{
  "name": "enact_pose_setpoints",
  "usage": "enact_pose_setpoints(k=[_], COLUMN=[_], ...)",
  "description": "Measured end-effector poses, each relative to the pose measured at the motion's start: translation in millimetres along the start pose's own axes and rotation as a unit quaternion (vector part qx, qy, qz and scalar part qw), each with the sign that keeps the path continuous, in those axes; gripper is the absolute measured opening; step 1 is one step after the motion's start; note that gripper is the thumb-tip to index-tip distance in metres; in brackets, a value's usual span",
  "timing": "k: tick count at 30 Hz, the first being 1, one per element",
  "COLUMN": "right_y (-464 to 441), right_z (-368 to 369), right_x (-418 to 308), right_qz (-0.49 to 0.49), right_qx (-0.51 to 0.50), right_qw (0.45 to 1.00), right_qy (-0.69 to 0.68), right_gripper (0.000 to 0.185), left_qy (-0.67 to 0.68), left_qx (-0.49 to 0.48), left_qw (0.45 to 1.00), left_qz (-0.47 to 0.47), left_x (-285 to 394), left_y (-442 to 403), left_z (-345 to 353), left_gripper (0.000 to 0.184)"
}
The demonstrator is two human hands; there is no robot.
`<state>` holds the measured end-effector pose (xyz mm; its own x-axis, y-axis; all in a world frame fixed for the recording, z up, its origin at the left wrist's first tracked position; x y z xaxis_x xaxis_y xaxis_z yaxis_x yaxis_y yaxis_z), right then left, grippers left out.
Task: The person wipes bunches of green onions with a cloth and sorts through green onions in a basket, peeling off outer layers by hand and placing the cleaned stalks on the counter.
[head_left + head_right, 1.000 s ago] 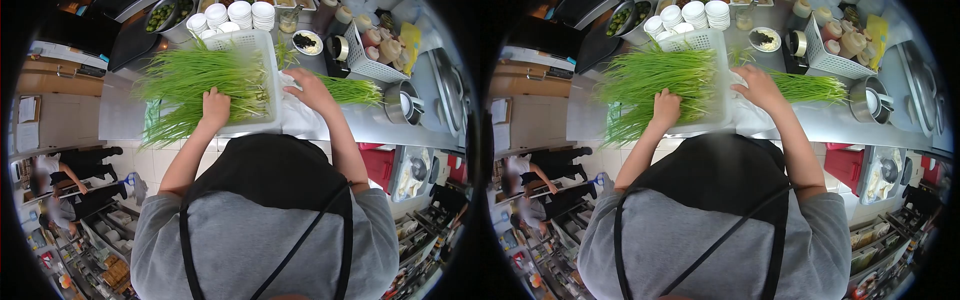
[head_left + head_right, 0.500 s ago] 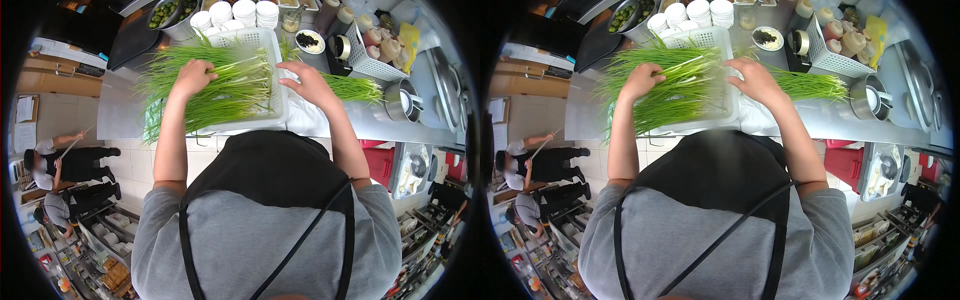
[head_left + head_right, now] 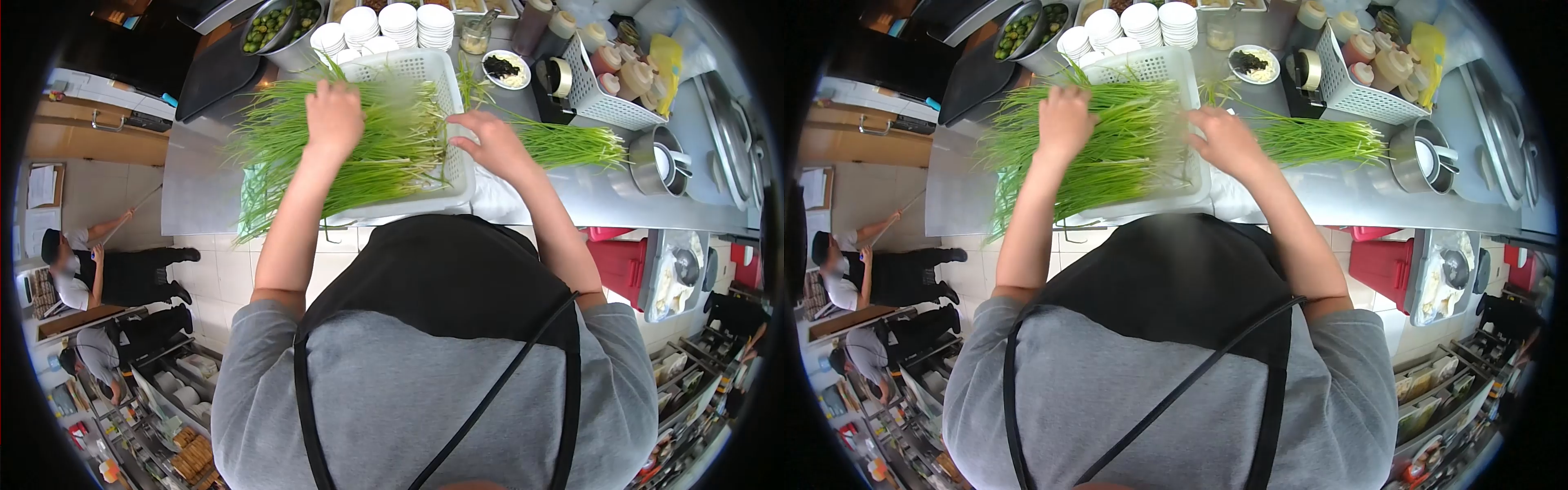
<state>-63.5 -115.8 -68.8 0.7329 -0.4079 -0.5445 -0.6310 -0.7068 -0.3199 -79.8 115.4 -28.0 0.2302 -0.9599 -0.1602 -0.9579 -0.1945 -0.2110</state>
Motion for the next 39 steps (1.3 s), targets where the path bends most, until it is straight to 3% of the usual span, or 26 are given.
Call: enact_pose_setpoints(k=[2,4,7,12,14,16,18,22,26,29,32,34,35,37,39], right_y=[6,10,15,15,17,17,17,18,18,15,17,17,15,8,0], right_z=[16,23,42,53,55,57,55,47,45,40,40,37,35,31,26], right_x=[8,-2,0,0,3,6,7,6,11,9,14,13,12,6,0], right_qz=[-0.031,-0.024,-0.004,0.026,0.02,0.02,0.02,0.023,0.029,0.047,0.034,0.023,0.01,-0.019,-0.048], right_qx=[-0.009,-0.012,-0.038,-0.061,-0.064,-0.061,-0.056,-0.044,-0.025,-0.041,-0.042,-0.029,-0.014,0.022,0.058], right_qw=[0.999,0.995,0.985,0.987,0.987,0.987,0.988,0.996,0.999,0.998,0.998,0.999,0.999,0.994,0.983], right_qy=[0.033,0.097,0.169,0.148,0.147,0.146,0.145,0.072,-0.003,-0.023,-0.021,0.013,0.047,0.107,0.167], right_gripper=[0.036,0.042,0.054,0.062,0.062,0.061,0.06,0.059,0.059,0.048,0.042,0.042,0.041,0.04,0.04], left_qy=[-0.045,-0.077,-0.102,-0.085,-0.023,0.001,0.013,0.017,0.035,0.001,-0.023,-0.015,-0.015,0.12,0.13], left_qx=[-0.099,-0.022,0.056,0.073,-0.083,-0.086,-0.245,-0.281,-0.426,-0.347,-0.314,-0.191,-0.193,-0.033,-0.025], left_qw=[0.991,0.986,0.981,0.986,0.992,0.993,0.969,0.957,0.897,0.934,0.948,0.98,0.98,0.989,0.989], left_qz=[0.079,0.148,0.156,0.125,0.094,0.084,0.043,0.071,0.114,0.085,0.053,0.058,0.056,0.077,0.071], left_x=[19,27,22,15,13,12,11,3,-4,-12,-7,-6,-8,-9,-2], left_y=[22,52,59,18,-3,-19,-34,-45,-66,-75,-70,-59,-51,-35,-10], left_z=[4,32,52,78,76,57,39,-4,-8,42,37,23,19,3,-9], left_gripper=[0.036,0.049,0.058,0.058,0.056,0.051,0.047,0.051,0.057,0.063,0.065,0.049,0.049,0.047,0.046])
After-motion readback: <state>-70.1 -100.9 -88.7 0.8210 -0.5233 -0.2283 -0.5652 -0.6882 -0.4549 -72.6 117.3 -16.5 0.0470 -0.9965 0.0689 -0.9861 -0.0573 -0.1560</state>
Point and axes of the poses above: each hand's wrist, its own y-axis away from the middle knuckle, its own z-axis out of the palm, x = y × z, the point moved 2 cm from there along -y, towards the middle knuckle, and after that the axes turned 14 degrees about -z, right-handed, at the moved point
